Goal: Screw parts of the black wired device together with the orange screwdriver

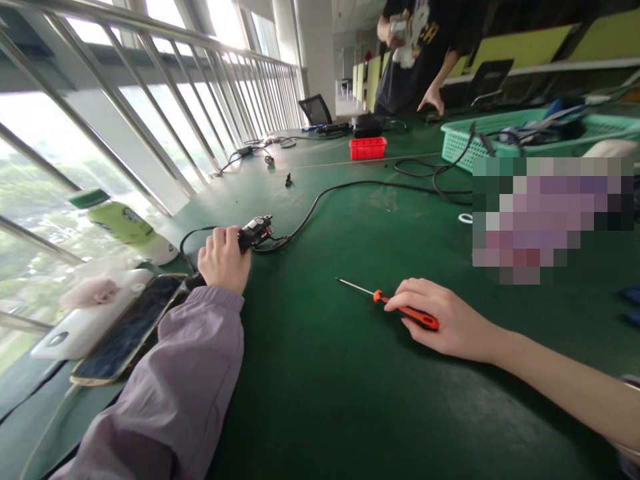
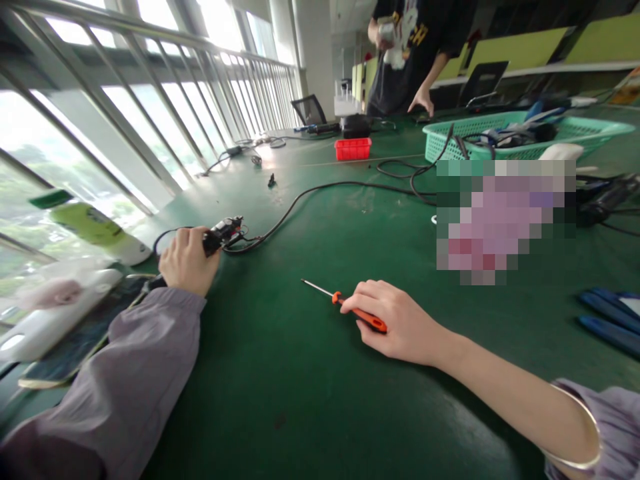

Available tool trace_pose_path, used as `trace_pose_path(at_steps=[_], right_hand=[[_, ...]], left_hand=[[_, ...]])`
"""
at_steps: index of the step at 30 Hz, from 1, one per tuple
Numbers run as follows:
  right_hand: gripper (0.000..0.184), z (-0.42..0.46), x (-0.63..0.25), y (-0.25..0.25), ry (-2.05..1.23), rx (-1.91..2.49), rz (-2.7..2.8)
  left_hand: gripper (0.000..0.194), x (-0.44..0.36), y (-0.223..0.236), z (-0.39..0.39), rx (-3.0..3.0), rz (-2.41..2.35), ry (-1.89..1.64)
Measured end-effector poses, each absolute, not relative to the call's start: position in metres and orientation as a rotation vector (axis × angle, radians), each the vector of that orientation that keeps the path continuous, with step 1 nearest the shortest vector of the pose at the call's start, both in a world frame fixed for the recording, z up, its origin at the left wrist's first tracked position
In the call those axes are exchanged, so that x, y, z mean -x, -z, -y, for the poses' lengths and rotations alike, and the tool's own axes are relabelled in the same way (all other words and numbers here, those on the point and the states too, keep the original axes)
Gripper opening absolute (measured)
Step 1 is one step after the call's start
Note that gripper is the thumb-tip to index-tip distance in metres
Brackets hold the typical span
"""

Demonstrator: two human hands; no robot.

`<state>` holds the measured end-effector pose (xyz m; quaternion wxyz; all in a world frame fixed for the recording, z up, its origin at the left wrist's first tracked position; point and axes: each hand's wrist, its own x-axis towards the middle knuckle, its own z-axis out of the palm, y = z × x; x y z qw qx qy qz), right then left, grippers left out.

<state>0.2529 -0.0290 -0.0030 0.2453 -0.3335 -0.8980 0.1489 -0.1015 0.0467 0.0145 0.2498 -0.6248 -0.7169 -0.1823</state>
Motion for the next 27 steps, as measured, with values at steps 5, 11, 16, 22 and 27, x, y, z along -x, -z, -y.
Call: trace_pose_path(at_steps=[5, 11, 16, 22, 27], right_hand=[[0.025, 0.032, -0.250, 0.002, -0.402, 0.951, 2.361], [0.021, 0.031, -0.250, 0.000, -0.436, 1.108, 2.125], [0.016, 0.029, -0.254, 0.001, -0.408, 1.238, 2.014], [0.014, 0.026, -0.256, 0.003, -0.465, 1.353, 1.862], [0.015, 0.025, -0.256, 0.003, -0.466, 1.364, 1.909]], left_hand=[[0.038, 0.094, -0.018, -0.041, 1.793, 1.831, 0.640], [0.032, 0.047, -0.013, -0.038, 2.102, 1.500, 0.710], [0.026, -0.006, -0.006, -0.047, 2.437, 1.210, 0.665], [0.050, -0.018, 0.001, -0.063, 2.521, 1.302, 0.617], [0.053, -0.016, -0.002, -0.059, 2.538, 1.295, 0.656]])
